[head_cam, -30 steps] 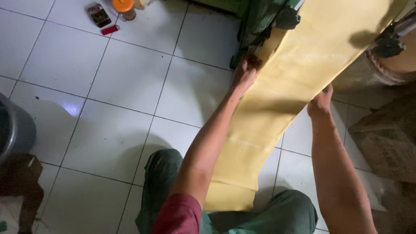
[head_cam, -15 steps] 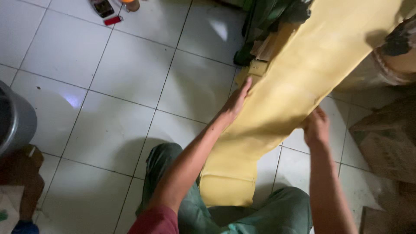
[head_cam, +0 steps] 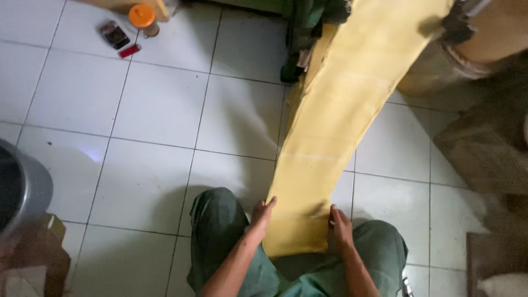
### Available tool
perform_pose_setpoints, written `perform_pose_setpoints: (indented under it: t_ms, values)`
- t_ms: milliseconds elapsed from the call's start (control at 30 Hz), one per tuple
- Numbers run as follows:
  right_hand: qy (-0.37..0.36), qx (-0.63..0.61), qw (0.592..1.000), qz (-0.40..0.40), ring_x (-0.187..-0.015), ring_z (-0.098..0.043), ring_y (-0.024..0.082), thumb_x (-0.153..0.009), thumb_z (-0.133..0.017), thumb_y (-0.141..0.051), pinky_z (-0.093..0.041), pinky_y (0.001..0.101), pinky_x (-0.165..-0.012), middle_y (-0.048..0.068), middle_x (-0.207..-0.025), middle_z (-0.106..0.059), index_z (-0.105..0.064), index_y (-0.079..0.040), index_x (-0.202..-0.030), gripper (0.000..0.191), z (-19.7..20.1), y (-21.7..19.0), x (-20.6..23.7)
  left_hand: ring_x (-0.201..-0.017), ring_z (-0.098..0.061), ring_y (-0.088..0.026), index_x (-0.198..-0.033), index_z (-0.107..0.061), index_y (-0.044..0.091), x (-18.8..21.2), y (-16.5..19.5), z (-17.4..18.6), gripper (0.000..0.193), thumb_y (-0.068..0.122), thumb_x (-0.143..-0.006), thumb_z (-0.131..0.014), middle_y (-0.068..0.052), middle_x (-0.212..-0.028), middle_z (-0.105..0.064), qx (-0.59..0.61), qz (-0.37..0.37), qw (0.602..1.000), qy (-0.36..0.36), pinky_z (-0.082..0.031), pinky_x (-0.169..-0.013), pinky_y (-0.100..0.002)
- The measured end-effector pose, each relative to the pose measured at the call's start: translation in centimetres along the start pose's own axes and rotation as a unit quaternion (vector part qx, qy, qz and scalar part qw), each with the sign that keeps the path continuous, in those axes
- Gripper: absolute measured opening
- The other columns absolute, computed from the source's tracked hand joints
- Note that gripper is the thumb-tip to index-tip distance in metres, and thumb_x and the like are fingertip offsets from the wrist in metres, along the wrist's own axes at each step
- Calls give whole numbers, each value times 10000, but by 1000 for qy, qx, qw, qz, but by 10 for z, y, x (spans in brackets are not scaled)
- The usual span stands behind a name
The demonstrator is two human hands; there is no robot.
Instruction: The person sits on the tiled floor and feeds a long sheet of yellow dough through a dough sheeter machine, guiding the sheet as it passes through the rollers and catching it. They then fold and stack the processed dough sheets on the floor and at one point use a knife to scrape the machine rollers.
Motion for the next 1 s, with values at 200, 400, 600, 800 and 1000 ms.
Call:
perform_pose_setpoints:
  t_ms: [200, 400, 600, 800, 1000]
  values:
    - [58, 193, 970, 137, -785, -655, 169, -870, -748, -399, -532, 319, -691, 107, -877, -738, -707, 10, -1072, 458, -1, -10, 28, -753, -677, -230, -973, -764, 9, 26, 19, -14, 422, 385, -786, -809, -153, -870, -750, -77, -77, 986, -124, -531, -680, -390]
    - [9, 218, 961, 171, -617, -525, 127, -842, -783, -312, -454, 323, -559, 65, -670, -646, -700, 29, -862, 352, -7, -32, 61, -836, -730, -200, -1052, -721, 10, 63, 39, -22, 476, 255, -688, -905, -119, -944, -768, -177, -116, 961, -179, -573, -778, -338]
    - [-45, 187, 966, 173, -633, -516, 109, -842, -772, -283, -455, 310, -567, 56, -693, -642, -705, -4, -882, 290, -23, -51, 112, -864, -749, -152, -1089, -800, 33, 80, 51, -16, 400, 245, -757, -871, -73, -987, -817, -40, -65, 959, -272, -583, -811, -297]
    - [5, 153, 978, 144, -711, -623, 163, -904, -736, -288, -507, 328, -645, 108, -807, -744, -720, 32, -1015, 339, -2, -49, 81, -960, -734, -172, -1172, -757, 35, 63, 66, -12, 443, 280, -809, -825, -83, -1087, -799, 11, -87, 972, -219, -569, -843, -327]
    - [55, 77, 976, 198, -1147, -660, 225, -902, -740, -299, -519, 343, -962, 169, -1243, -688, -570, 26, -1358, 586, 22, -52, 43, -1292, -570, -250, -1490, -408, 26, 29, 69, 6, 911, 356, -784, -879, -179, -1461, -522, 2, -125, 991, -45, -516, -1008, -362]
Point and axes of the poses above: each hand's wrist, its own x-axis away from the middle knuckle, its own z-axis out of the back of the hand, y = z × x, the point moved 9 cm from there along -x, towards the middle knuckle
